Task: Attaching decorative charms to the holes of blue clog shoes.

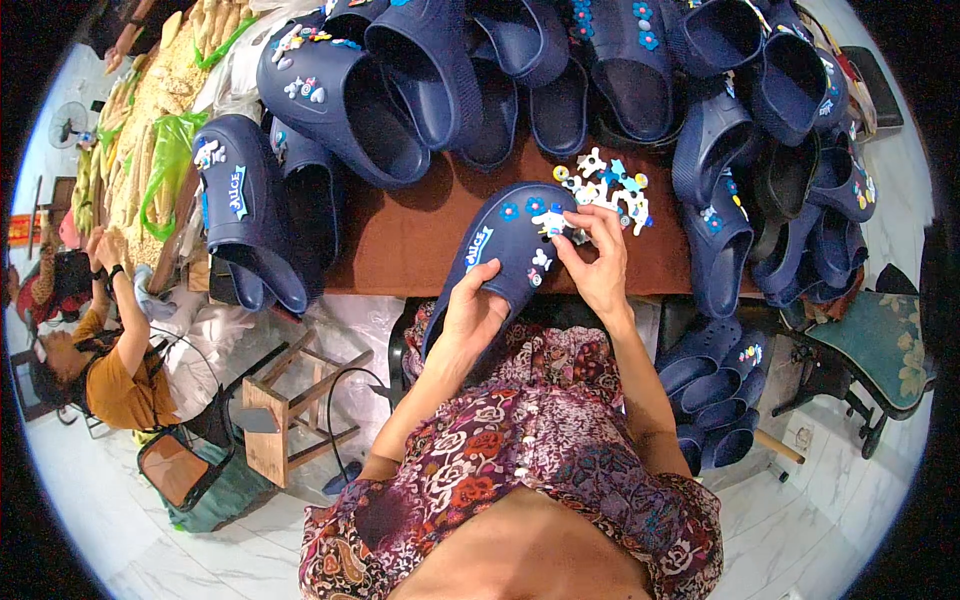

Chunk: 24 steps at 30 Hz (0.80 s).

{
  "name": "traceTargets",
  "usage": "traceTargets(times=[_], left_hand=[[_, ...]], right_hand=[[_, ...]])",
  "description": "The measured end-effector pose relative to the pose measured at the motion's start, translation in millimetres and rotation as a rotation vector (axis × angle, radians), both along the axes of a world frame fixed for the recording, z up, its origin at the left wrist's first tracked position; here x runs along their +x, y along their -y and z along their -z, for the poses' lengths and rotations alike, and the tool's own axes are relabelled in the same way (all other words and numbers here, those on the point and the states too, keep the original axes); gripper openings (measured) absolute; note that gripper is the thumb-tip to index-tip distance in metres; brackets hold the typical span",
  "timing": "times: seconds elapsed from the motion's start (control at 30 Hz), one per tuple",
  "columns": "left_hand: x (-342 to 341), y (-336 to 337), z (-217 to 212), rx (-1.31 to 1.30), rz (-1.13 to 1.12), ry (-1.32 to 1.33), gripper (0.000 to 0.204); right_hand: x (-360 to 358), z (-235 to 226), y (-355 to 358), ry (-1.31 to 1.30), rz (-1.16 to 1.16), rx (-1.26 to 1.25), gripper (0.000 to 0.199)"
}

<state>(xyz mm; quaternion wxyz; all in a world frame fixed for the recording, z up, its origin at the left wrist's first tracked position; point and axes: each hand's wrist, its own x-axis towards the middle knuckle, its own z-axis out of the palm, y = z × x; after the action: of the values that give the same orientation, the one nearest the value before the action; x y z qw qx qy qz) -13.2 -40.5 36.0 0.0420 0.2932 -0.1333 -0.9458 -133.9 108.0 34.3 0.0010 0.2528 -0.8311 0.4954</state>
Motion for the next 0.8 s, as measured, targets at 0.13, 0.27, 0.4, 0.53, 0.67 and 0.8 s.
traceTargets(times=[0.13,0.27,0.4,0.53,0.67,0.8], left_hand=[[1,1,5,-0.004,0.013,-0.003,0.043],[2,-1,1,-0.042,0.015,-0.009,0.043],[3,-1,5,-0.028,0.010,0.006,0.044],[6,-2,4,-0.042,0.013,0.003,0.045],[14,-5,6,-0.080,0.039,-0.059,0.045],[25,-5,18,-0.176,0.122,-0.121,0.047]], right_hand=[[3,1,2,-0.012,0.016,-0.009,0.032],[5,3,3,0.013,0.015,-0.023,0.031],[3,-1,0,0.026,-0.003,-0.011,0.031],[2,2,-1,0.028,-0.025,-0.011,0.031],[4,6,-1,0.022,-0.027,-0.018,0.030],[4,5,-3,-0.003,-0.034,0.015,0.030]])
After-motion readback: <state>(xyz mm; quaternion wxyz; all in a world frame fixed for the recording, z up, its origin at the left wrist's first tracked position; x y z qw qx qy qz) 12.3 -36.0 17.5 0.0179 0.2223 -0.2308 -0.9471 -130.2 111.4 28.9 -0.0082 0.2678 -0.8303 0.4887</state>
